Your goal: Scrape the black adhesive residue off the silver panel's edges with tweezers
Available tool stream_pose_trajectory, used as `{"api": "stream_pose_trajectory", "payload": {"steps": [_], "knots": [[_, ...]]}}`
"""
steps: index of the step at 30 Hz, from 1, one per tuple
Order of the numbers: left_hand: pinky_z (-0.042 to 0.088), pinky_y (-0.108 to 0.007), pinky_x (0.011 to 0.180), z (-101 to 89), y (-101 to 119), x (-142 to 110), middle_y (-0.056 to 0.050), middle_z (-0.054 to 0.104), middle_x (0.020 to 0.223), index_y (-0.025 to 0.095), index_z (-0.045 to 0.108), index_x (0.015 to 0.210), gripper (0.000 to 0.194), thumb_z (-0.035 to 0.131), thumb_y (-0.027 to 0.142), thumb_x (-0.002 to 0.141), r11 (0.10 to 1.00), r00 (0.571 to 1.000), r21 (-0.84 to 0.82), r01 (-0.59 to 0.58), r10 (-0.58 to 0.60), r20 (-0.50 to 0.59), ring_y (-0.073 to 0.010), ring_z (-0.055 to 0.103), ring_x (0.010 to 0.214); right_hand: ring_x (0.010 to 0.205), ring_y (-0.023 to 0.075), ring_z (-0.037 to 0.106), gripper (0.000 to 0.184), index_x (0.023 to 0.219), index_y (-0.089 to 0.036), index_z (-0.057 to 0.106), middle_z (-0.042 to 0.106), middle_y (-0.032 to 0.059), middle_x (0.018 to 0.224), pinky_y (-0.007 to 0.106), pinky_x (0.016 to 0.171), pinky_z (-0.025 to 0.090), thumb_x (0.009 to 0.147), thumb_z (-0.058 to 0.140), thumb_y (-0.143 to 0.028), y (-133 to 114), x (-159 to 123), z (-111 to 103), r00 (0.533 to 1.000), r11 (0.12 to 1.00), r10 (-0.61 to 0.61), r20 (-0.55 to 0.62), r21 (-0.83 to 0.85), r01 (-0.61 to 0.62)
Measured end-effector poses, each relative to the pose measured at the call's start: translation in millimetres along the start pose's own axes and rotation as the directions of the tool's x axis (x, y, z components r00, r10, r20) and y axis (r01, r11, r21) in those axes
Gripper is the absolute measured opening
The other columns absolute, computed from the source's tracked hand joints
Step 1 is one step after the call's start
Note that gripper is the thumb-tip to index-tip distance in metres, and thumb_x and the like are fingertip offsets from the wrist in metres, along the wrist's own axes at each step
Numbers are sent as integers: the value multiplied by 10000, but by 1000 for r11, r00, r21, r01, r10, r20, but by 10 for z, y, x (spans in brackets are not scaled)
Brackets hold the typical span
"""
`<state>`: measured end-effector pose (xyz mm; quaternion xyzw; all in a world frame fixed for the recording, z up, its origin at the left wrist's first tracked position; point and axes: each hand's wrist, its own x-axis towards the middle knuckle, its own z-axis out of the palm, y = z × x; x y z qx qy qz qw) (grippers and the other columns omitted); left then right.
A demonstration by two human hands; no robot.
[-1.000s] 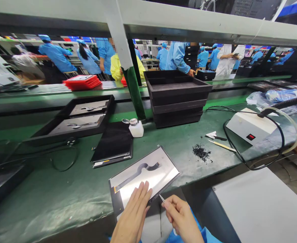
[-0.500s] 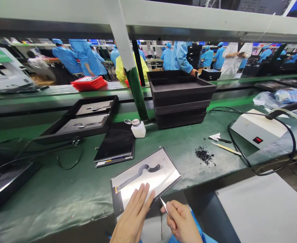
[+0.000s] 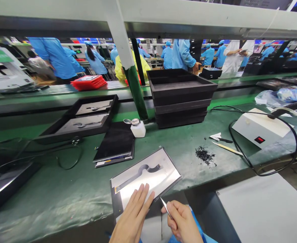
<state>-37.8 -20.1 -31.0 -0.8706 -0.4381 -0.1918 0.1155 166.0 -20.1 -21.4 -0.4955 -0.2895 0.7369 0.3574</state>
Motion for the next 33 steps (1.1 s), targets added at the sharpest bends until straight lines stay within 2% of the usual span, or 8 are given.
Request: {"api": "stream_pose_trajectory", "payload": {"steps": [8,14,17,23,29,33], "knots": [[430,-431,1109,2,12,-4,-117,363,1560,143,225,1560,803,329,-98,801,999,999,-35,25,-24,24,-287,318,1448,314,-1,147,643,775,-149,641,346,-137,414,148,316,107,648,699,-777,32,20,-25,1000,1000,-3,12,17,3],[426,-395,1113,46,15,-2,-97,365,1562,154,236,1559,772,306,-84,828,1000,999,-8,15,-15,-50,-260,341,1442,321,4,142,652,774,-146,642,342,-133,413,153,319,99,638,701,-781,5,19,-17,1000,1000,-1,6,19,1],[414,-430,1118,107,40,-21,-98,368,1562,160,218,1564,782,290,-93,828,998,995,-31,48,-51,-88,-277,324,1449,321,4,138,644,761,-151,633,346,-132,413,156,318,97,638,700,-780,-8,21,-15,1000,1000,1,7,12,-1],[404,-442,1130,102,71,-29,-95,380,1555,177,195,1569,788,295,-93,835,995,996,-53,81,-83,-35,-265,324,1449,324,7,139,632,765,-150,630,342,-132,416,162,322,96,651,701,-767,-10,16,-15,1000,1000,0,-7,6,0],[439,-391,1104,-3,5,-11,-107,340,1572,152,259,1553,768,313,-88,826,1000,1000,-7,9,-9,2,-272,327,1447,326,10,144,649,781,-145,647,346,-129,418,163,321,103,637,704,-775,-14,1,-18,1000,1000,3,-10,3,-3],[430,-394,1108,-2,-2,-20,-114,345,1570,141,273,1548,760,313,-90,825,1000,1000,-5,-2,2,10,-278,333,1444,324,5,142,660,800,-137,661,335,-134,414,155,323,106,636,708,-775,-14,-2,-24,1000,1000,8,-4,17,-8]]}}
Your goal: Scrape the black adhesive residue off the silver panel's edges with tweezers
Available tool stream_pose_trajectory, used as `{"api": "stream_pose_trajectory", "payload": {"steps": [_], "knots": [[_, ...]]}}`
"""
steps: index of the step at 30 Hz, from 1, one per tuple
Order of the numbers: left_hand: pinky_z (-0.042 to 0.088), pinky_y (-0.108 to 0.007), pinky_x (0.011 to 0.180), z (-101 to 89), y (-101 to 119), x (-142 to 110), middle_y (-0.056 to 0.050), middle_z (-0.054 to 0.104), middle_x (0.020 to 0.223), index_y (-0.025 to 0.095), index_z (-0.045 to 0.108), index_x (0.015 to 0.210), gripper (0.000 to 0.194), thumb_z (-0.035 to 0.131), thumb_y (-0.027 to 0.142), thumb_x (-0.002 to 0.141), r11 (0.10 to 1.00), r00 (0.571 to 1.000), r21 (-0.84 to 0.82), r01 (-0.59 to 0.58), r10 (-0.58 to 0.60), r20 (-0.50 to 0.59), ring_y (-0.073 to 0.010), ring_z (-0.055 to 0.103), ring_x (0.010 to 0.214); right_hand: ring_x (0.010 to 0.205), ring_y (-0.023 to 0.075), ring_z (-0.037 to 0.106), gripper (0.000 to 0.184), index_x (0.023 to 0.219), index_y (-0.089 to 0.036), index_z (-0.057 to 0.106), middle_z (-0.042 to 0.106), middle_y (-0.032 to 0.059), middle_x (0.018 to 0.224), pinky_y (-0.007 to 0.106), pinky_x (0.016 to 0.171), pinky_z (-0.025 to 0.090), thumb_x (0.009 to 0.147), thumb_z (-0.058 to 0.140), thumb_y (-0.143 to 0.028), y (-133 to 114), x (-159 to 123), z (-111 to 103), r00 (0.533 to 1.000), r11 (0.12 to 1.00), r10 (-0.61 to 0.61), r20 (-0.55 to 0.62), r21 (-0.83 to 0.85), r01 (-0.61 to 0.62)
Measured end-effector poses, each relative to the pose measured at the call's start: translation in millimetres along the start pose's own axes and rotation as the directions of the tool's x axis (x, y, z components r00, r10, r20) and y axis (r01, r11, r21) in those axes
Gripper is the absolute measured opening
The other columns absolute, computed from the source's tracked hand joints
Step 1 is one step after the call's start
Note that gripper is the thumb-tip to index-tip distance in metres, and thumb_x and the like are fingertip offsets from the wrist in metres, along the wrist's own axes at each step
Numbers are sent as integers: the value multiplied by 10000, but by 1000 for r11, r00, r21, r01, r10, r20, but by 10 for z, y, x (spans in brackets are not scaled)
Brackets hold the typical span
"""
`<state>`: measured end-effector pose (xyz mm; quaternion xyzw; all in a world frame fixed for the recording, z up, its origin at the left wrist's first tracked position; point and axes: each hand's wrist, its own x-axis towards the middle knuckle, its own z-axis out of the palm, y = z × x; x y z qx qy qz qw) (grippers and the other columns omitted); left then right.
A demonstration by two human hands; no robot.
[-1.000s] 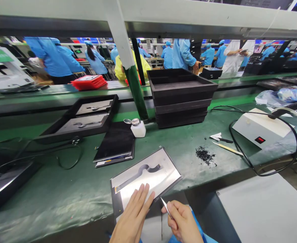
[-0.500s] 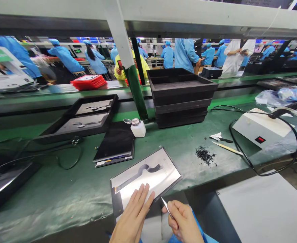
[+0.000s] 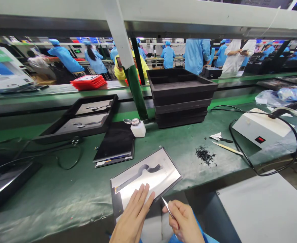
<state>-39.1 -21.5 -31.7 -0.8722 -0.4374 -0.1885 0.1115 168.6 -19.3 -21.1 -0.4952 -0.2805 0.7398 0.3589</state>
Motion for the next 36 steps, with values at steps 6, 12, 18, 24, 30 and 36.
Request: {"api": "stream_pose_trajectory", "payload": {"steps": [6,12,18,24,30,36], "knots": [[396,-445,1129,108,62,-13,-100,360,1567,167,187,1571,796,286,-103,830,996,996,-51,67,-70,-57,-283,294,1462,325,5,134,649,780,-146,653,339,-134,420,149,320,112,645,700,-778,-18,-9,-4,1000,1000,-13,4,2,13],[391,-417,1131,91,57,-1,-80,346,1577,176,228,1563,779,275,-104,837,996,995,-49,73,-76,-65,-270,298,1463,326,8,145,644,786,-143,656,343,-129,419,154,323,111,654,699,-772,-24,-7,-16,1000,1000,-24,3,1,24],[405,-412,1124,39,55,14,-91,342,1577,166,208,1566,798,280,-111,821,998,997,-32,58,-60,-55,-266,283,1468,320,-1,146,650,812,-137,675,342,-133,419,144,326,104,657,705,-767,-6,10,-47,1000,1000,-19,5,18,19],[440,-395,1105,10,17,7,-98,352,1569,157,229,1561,784,307,-96,823,1000,1000,-7,17,-17,-23,-269,297,1461,322,-5,149,653,809,-138,669,346,-131,425,148,331,95,651,707,-771,-30,-3,-54,1000,1000,-12,-5,20,12],[413,-419,1122,17,52,6,-86,356,1569,180,170,1573,820,286,-116,817,997,997,-28,71,-71,-9,-271,305,1459,325,-10,147,654,810,-131,677,350,-131,429,139,326,99,646,719,-763,-48,-8,-57,1000,999,-16,-7,38,17],[408,-414,1126,10,75,14,-75,339,1578,189,179,1572,813,278,-118,826,997,997,-33,76,-77,-12,-259,307,1459,323,-7,144,656,804,-130,678,342,-135,419,137,316,95,627,734,-759,-60,-8,-64,1000,998,-16,-16,56,17]]}}
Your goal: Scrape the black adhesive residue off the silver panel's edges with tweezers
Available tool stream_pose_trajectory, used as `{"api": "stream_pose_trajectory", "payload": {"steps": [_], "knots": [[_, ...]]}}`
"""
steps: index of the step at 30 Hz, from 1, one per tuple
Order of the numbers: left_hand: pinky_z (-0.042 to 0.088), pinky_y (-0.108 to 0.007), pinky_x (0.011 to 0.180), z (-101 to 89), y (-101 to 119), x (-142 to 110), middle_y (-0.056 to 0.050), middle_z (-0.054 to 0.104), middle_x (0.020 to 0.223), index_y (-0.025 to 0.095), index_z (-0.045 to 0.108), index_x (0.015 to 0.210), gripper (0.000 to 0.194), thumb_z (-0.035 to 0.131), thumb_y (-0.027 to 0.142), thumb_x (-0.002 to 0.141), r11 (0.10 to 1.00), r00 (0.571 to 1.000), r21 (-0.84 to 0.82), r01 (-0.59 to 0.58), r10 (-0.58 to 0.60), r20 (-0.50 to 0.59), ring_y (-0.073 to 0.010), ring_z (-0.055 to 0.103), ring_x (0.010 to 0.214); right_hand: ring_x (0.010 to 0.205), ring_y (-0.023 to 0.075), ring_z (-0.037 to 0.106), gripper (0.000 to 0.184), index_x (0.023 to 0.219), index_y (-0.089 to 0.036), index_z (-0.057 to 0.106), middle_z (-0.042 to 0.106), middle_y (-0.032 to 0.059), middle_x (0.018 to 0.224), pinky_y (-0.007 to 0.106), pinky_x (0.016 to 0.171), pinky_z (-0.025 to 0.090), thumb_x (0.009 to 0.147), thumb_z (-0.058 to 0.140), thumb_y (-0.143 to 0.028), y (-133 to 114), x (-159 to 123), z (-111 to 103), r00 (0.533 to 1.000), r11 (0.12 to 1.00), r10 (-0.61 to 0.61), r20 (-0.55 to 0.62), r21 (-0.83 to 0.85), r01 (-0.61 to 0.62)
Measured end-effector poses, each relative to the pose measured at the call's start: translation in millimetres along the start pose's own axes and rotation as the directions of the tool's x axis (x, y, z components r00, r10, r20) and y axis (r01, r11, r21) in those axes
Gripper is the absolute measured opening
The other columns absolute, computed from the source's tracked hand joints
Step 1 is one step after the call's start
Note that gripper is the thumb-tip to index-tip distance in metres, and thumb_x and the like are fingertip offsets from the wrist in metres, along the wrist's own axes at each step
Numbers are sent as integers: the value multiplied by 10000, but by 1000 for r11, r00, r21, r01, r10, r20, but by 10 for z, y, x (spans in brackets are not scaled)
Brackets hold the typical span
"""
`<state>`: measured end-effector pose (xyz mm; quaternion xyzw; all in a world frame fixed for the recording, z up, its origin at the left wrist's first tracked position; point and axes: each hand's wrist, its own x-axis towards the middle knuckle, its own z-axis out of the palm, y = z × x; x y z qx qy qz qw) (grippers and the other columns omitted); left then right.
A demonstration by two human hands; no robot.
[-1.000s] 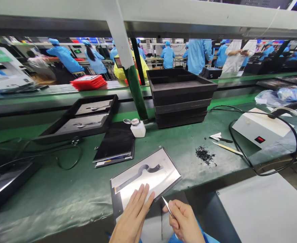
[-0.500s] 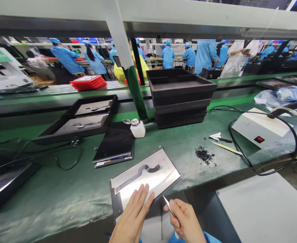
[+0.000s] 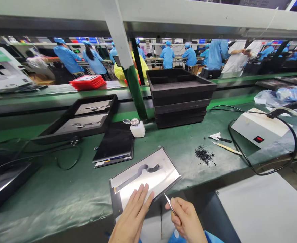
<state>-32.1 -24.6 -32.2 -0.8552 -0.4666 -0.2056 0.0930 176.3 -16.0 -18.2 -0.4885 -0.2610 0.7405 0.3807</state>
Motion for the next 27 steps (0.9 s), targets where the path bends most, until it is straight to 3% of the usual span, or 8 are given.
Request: {"api": "stream_pose_trajectory", "payload": {"steps": [9,18,27], "knots": [[425,-395,1114,47,-87,-25,-94,324,1583,162,234,1560,782,302,-94,824,996,997,45,-74,74,-7,-266,294,1462,329,-6,174,643,812,-131,690,355,-127,433,134,328,97,643,733,-750,-67,-36,10,1000,1000,-13,-13,-5,13],[426,-396,1113,34,-100,-14,-104,329,1577,155,265,1551,767,307,-84,824,996,997,35,-80,81,-9,-269,335,1444,291,-12,113,674,790,-137,680,318,-146,388,148,301,64,601,730,-781,80,96,-72,1000,999,-28,-6,24,28],[420,-398,1120,61,-110,-26,-93,313,1586,165,261,1553,802,308,-104,799,996,997,40,-80,81,-16,-270,308,1455,300,-8,122,658,776,-139,661,325,-141,392,153,312,60,604,740,-769,41,92,-94,999,999,-35,-27,23,35]]}}
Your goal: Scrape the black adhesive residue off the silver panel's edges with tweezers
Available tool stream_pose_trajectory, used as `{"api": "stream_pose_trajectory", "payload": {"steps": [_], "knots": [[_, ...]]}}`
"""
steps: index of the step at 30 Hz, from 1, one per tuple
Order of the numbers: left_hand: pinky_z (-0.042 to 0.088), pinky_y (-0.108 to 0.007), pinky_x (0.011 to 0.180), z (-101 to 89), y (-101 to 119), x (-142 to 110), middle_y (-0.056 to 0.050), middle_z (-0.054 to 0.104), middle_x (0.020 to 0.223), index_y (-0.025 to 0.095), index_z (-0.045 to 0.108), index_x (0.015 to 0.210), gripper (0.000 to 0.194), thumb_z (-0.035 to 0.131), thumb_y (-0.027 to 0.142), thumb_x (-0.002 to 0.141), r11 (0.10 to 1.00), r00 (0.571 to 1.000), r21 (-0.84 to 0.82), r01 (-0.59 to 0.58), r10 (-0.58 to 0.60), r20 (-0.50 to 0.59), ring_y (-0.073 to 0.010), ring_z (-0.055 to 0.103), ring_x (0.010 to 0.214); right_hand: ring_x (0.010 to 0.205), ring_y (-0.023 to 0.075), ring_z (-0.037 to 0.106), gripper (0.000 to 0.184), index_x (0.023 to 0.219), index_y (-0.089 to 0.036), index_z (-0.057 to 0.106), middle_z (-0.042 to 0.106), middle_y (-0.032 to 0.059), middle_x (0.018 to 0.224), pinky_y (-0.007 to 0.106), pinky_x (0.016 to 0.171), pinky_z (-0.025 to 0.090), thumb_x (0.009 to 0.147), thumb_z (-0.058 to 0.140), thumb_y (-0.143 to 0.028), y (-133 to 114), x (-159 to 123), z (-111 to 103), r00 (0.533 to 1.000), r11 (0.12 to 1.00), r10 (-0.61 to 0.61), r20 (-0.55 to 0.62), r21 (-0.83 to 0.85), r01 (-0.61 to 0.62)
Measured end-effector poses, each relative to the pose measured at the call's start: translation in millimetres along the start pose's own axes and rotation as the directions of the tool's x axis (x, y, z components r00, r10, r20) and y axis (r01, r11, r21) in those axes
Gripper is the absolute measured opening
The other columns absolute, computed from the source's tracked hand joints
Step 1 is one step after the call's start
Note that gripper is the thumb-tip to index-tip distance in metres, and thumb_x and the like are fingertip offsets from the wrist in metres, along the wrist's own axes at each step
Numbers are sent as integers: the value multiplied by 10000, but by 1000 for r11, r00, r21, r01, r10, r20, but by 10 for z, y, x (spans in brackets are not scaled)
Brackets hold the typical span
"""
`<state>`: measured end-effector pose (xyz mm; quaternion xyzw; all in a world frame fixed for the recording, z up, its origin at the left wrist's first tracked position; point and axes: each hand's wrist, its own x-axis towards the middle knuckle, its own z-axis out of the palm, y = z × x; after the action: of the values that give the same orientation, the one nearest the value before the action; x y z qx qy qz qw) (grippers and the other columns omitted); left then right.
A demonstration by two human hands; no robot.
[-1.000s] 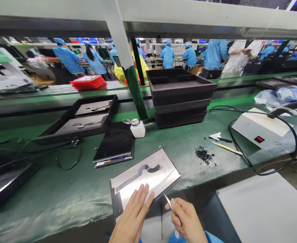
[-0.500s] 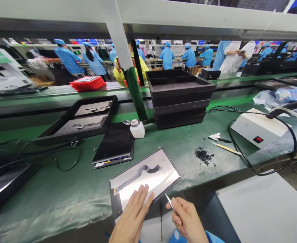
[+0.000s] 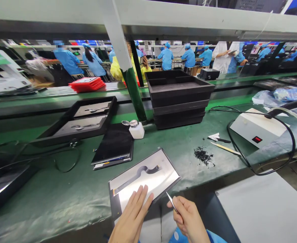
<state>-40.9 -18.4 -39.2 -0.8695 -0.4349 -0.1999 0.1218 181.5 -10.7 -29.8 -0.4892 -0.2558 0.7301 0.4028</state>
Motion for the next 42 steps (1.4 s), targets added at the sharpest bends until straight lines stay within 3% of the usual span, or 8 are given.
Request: {"api": "stream_pose_trajectory", "payload": {"steps": [14,26,42], "knots": [[403,-398,1135,-10,0,9,-86,325,1577,180,254,1555,798,308,-101,810,1000,1000,-18,8,-8,-1,-259,315,1450,308,-10,102,693,815,-126,682,325,-143,400,158,318,51,587,740,-778,-60,-6,-16,999,1000,2,-32,-3,-2],[401,-404,1137,-15,-11,17,-96,320,1580,165,257,1553,815,308,-127,795,1000,1000,3,-6,6,-2,-271,293,1458,333,-10,120,606,752,-145,639,344,-127,428,160,330,75,642,750,-731,-155,-52,-29,998,1000,-29,-56,-2,29],[420,-390,1124,1,-21,3,-94,335,1574,167,248,1557,807,311,-116,804,1000,1000,13,-16,16,-9,-270,335,1442,340,-3,117,625,724,-149,632,329,-129,418,159,335,59,578,784,-737,-293,-88,-16,996,1000,-28,-85,-8,28]]}}
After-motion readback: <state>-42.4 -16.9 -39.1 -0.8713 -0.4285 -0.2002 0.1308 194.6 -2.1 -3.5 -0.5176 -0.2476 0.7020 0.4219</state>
